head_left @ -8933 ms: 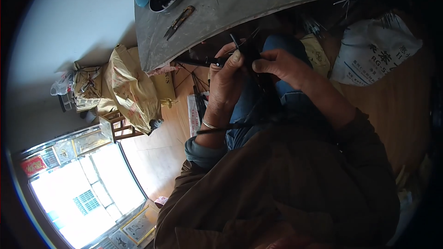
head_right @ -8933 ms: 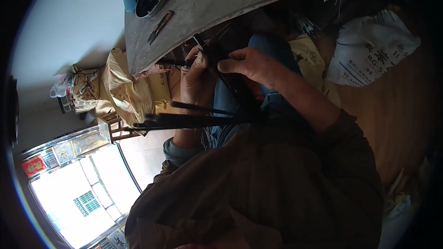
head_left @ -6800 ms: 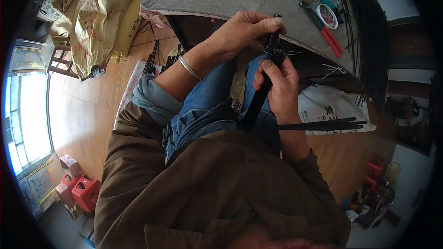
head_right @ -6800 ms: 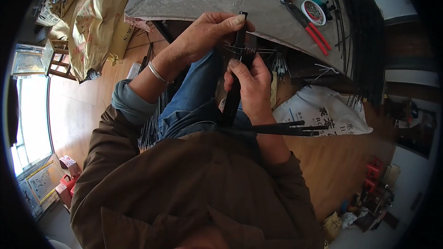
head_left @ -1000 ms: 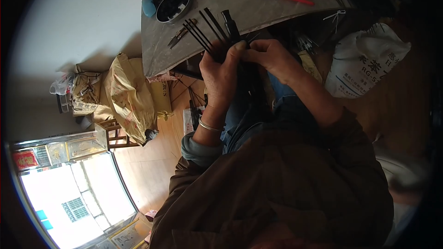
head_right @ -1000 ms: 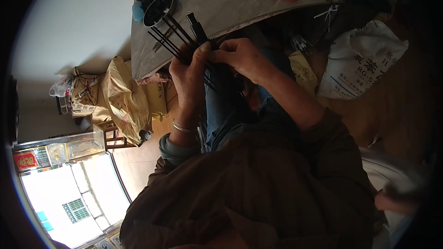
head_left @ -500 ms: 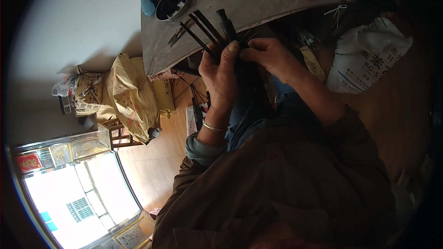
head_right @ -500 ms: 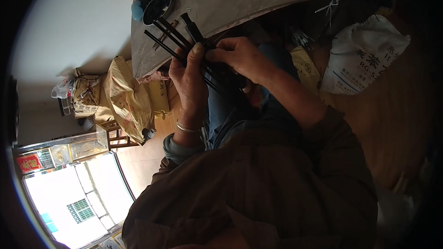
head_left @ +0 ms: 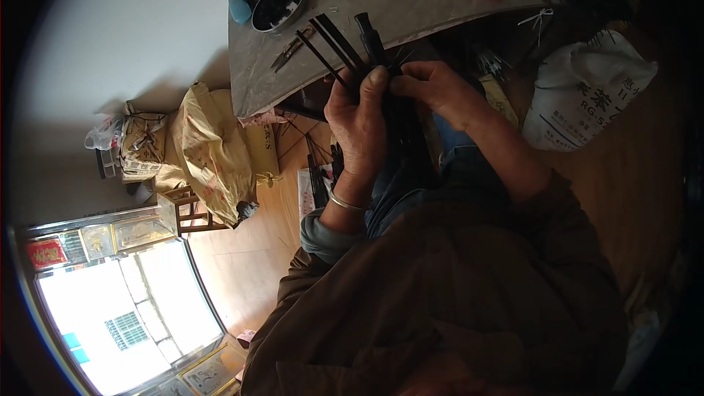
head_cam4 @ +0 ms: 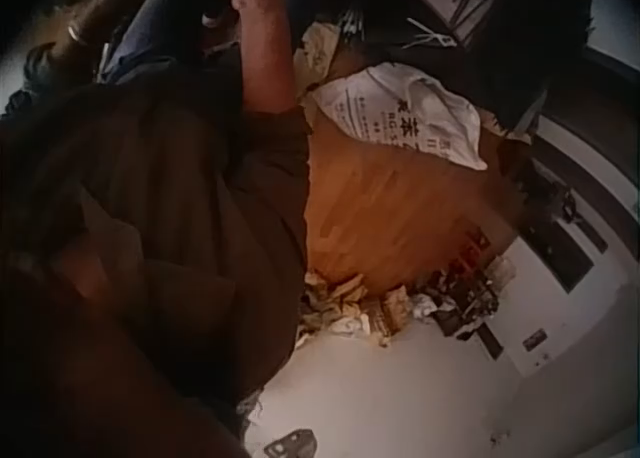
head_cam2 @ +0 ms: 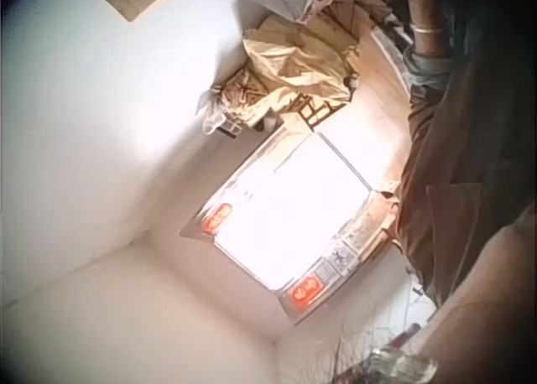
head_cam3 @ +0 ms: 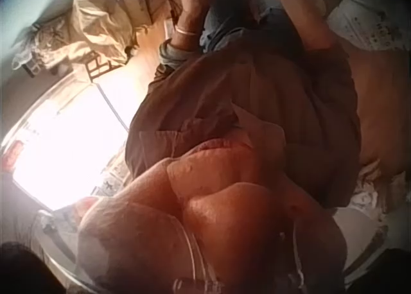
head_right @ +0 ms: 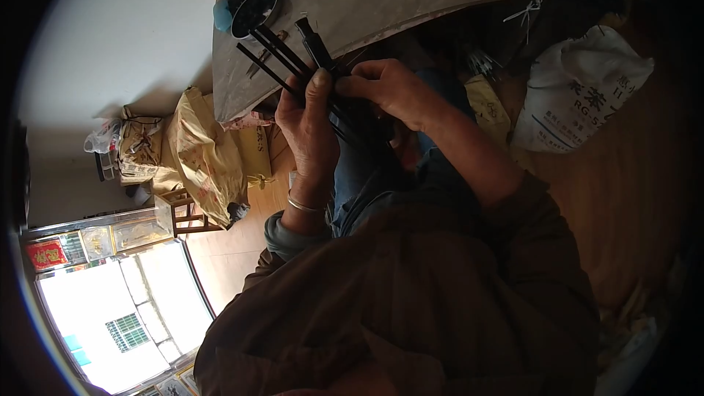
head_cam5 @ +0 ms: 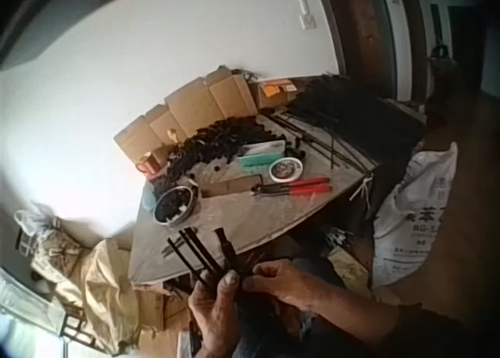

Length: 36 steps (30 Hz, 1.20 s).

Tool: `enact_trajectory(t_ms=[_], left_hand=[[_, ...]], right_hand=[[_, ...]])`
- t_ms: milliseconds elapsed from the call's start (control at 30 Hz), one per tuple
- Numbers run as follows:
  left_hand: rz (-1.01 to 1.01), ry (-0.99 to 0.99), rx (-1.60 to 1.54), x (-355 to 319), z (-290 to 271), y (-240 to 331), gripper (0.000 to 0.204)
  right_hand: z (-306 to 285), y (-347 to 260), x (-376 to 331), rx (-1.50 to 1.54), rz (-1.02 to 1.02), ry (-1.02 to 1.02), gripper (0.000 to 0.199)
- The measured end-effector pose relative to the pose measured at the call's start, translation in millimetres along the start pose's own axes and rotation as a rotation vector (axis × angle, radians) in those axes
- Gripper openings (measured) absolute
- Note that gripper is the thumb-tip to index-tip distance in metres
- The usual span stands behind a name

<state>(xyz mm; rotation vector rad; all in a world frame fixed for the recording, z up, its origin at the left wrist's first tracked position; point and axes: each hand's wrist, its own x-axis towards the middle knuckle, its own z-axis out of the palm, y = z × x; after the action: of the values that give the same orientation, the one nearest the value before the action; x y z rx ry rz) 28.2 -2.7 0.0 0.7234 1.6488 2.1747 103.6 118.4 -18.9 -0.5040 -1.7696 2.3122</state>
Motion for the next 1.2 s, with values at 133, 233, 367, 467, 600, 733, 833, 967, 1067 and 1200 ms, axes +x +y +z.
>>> enact_trajectory(t_ms=[133, 233, 367, 467, 600, 733, 833, 967, 1067, 1200], left_hand=[[0.001, -0.027, -0.007, 2.8, -2.8, -4.0, 0.023], [-0.015, -0.039, 0.037, 0.8, -3.6, 0.2, 0.023], [-0.011, -0.037, 0.019, 0.0, -2.8, -1.1, 0.024], [0.048, -0.008, 0.088, -1.6, 0.1, -1.2, 0.024], [0.033, -0.028, 0.082, -1.5, 2.7, 2.5, 0.025], [0.080, -0.079, 0.168, 2.6, 0.0, 2.3, 0.026], [-0.015, -0.092, 0.202, 4.6, -0.3, 10.8, 0.024], [-0.013, -0.118, 0.076, 3.9, -3.3, 7.6, 0.023], [-0.011, -0.153, 0.094, 2.9, -0.9, 10.9, 0.023], [0.008, -0.114, 0.121, 3.3, -8.0, 4.0, 0.022]], right_hand=[[-3.6, 1.5, 2.9, 0.018, 0.011, -0.039, 0.024], [-4.2, 0.9, -1.2, -0.074, -0.005, -0.036, 0.024], [-7.1, -0.7, -0.4, 0.003, 0.059, -0.065, 0.023], [-8.0, 0.2, 0.5, 0.122, 0.068, -0.115, 0.023], [-7.0, -1.5, -2.1, 0.114, 0.081, -0.072, 0.024], [-2.7, -2.0, -3.5, -0.042, 0.039, 0.031, 0.025], [-0.4, -7.8, -6.3, -0.086, 0.055, 0.021, 0.027], [-3.1, -4.4, -5.3, 0.039, 0.050, -0.054, 0.026], [-5.7, -3.3, -4.1, 0.134, 0.121, -0.066, 0.026], [-5.6, 2.7, -1.6, 0.085, 0.077, -0.085, 0.025]])
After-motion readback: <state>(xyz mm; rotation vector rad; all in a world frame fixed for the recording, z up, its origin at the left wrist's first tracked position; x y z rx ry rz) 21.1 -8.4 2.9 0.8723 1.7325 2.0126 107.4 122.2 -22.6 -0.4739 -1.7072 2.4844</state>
